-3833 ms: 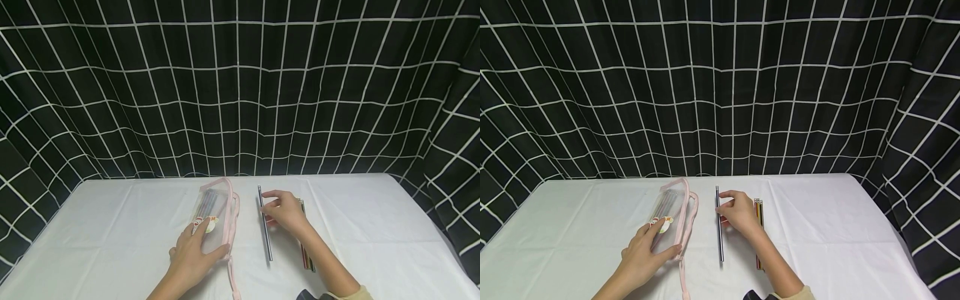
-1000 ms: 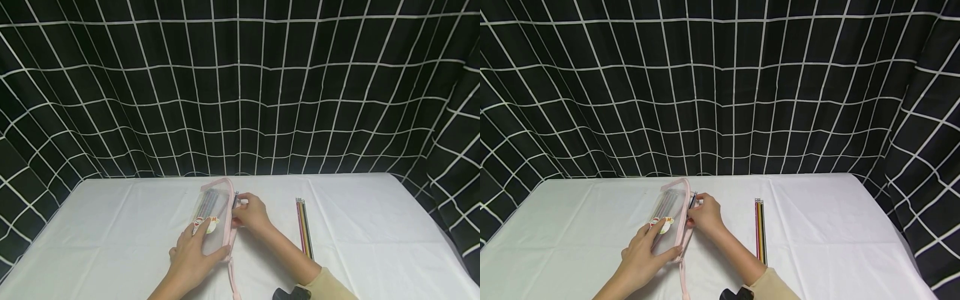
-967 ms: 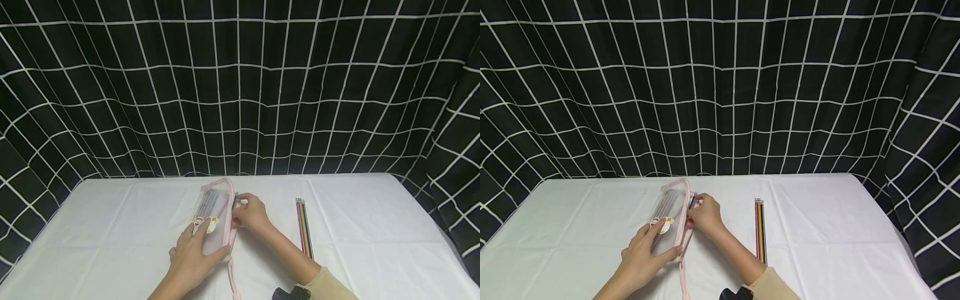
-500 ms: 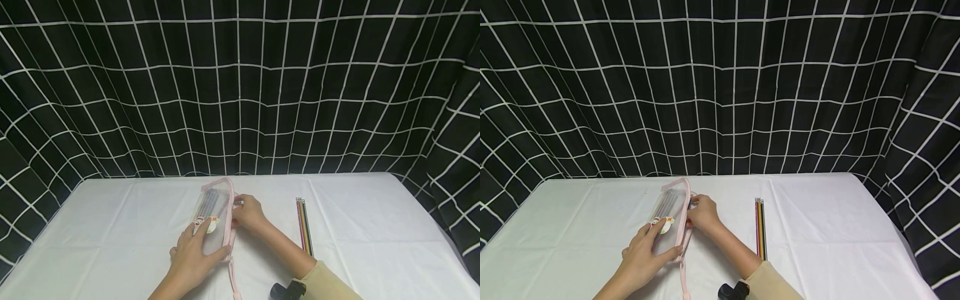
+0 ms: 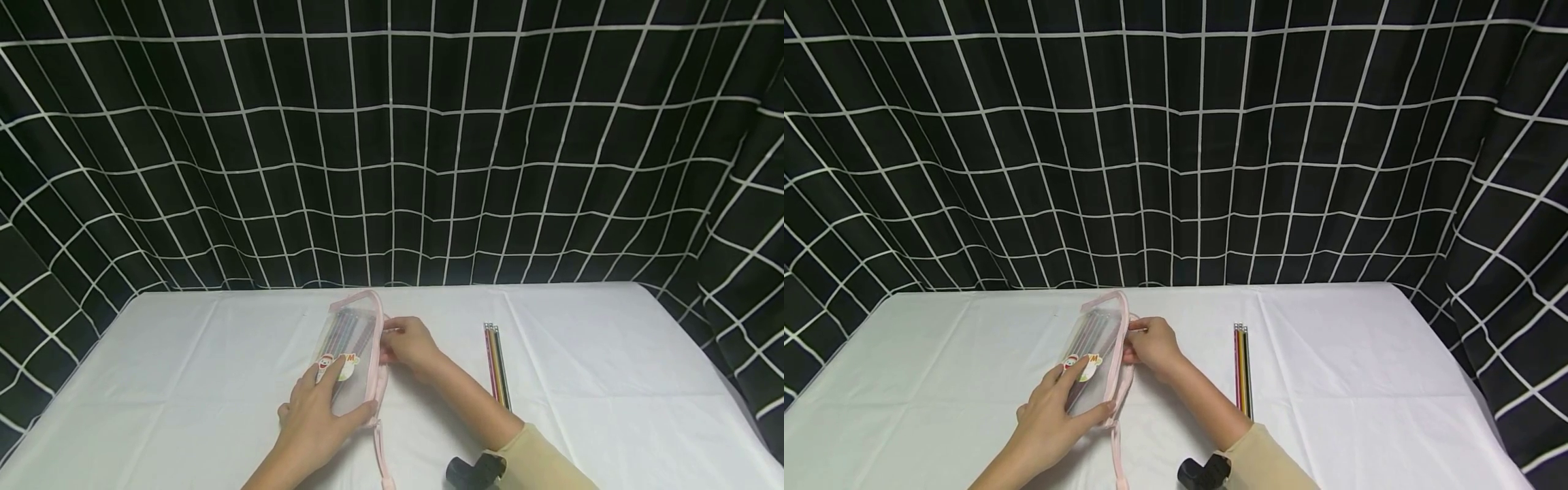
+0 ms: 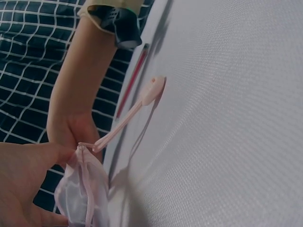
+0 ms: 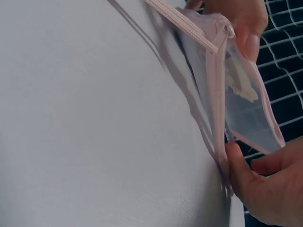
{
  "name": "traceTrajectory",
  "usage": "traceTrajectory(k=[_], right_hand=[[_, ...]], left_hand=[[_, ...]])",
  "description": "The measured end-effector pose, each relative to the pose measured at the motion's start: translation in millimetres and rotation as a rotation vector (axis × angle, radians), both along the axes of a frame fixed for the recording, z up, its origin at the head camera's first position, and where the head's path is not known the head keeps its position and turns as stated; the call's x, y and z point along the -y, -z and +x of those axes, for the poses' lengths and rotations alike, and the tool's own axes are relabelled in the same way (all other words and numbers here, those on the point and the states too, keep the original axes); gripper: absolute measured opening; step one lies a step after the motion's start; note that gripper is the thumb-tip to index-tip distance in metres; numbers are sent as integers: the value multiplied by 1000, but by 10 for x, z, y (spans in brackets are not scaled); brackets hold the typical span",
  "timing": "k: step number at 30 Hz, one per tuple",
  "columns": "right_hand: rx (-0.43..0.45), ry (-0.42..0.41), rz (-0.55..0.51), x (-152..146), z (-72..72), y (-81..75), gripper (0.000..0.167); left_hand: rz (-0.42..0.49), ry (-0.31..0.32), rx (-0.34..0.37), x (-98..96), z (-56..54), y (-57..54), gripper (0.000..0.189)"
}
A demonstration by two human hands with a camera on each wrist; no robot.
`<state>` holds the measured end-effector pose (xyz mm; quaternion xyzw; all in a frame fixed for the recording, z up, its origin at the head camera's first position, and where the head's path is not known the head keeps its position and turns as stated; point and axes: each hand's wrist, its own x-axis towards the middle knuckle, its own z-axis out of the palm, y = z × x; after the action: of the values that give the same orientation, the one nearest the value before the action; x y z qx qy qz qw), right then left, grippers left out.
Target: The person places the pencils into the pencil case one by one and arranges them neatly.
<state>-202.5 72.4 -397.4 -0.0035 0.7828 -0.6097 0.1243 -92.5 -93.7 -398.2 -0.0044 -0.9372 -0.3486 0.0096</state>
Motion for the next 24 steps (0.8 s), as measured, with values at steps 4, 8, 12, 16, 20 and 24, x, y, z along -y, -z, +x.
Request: traceTrajectory(k=[4,8,12,16,20,24], right_hand=[[29,7,-52,-11,-68,-2,37],[55,-1,-92,-8,-133,-12,37],[69,-19,-99,10,-190,-19,38],[82,-35,-93,35,-233,-10,40],[77,-53,-83,69,-263,5,43],[79,-57,-109,100,-291,18,43]], left_hand=[[2,-2,15,13,-6,2,89],[5,-1,13,19,-9,3,89],[8,1,9,23,-8,2,88],[8,3,10,26,-4,0,88],[7,6,-1,26,0,0,88],[7,4,-5,27,-1,-2,88]])
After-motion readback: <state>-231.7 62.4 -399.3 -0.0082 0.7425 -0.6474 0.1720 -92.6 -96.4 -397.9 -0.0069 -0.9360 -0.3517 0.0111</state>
